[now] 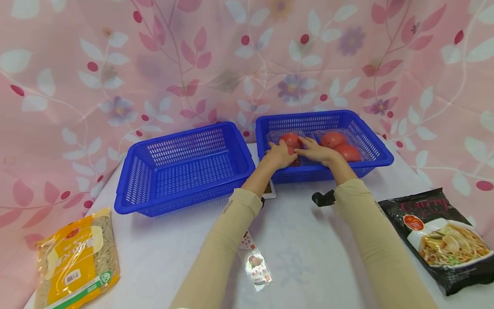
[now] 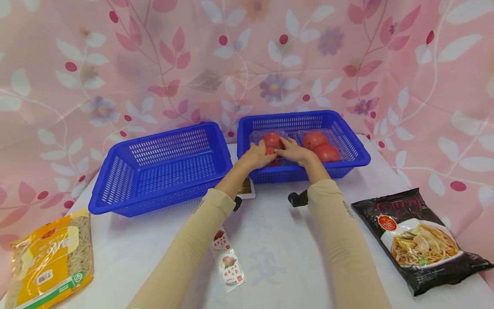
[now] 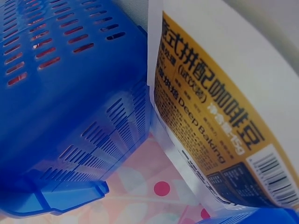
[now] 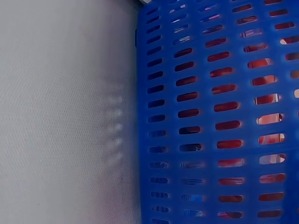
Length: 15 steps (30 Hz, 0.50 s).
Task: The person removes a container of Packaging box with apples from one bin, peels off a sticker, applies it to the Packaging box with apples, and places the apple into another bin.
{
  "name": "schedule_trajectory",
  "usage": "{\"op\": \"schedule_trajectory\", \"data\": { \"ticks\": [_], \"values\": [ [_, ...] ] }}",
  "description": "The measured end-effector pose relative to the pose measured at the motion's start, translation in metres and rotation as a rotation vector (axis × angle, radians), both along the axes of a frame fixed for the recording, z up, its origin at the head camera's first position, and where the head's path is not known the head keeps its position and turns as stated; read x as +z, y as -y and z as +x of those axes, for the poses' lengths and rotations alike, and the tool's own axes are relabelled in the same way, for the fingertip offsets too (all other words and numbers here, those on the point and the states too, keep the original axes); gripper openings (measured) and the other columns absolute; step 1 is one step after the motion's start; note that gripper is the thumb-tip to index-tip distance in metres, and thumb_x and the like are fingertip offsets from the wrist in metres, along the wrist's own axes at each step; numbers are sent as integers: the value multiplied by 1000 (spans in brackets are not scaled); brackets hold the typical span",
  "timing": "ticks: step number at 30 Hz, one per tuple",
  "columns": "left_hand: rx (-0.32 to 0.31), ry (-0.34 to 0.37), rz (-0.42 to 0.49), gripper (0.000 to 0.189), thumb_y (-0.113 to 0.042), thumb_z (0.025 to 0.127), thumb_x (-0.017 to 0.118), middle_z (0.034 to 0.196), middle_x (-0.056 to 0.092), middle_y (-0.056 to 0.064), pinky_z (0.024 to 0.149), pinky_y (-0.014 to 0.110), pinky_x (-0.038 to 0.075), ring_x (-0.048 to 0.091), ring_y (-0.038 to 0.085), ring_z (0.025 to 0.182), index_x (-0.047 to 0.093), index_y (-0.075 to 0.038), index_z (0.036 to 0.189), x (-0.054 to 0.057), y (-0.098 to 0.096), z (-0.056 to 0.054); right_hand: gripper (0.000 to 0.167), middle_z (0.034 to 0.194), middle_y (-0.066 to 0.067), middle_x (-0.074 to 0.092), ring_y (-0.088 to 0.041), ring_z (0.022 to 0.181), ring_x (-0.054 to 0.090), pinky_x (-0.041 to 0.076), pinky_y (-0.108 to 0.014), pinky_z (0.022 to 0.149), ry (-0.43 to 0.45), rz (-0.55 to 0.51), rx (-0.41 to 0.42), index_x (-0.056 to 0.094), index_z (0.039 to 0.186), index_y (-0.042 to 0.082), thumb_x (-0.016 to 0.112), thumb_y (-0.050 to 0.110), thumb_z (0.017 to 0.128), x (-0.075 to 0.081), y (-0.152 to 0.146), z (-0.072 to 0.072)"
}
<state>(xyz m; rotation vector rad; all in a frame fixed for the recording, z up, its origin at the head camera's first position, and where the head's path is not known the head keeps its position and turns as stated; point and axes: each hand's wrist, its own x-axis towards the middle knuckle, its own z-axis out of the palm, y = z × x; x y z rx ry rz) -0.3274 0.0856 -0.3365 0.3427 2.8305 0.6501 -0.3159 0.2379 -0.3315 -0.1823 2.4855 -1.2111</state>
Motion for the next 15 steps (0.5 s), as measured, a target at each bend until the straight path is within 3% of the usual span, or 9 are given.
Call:
{"op": "schedule_trajectory", "data": {
  "ticks": [15],
  "values": [
    [0,-1,21,82,-47,88,52,147,16,26,93,58,35,29,49,126,15,-3,146,3,1,1,70,149,-21,-13,-40,134,-14,1,-64,101,-40,28,7,0,147,6,43,28,97,-1,-1,0]
  ]
}}
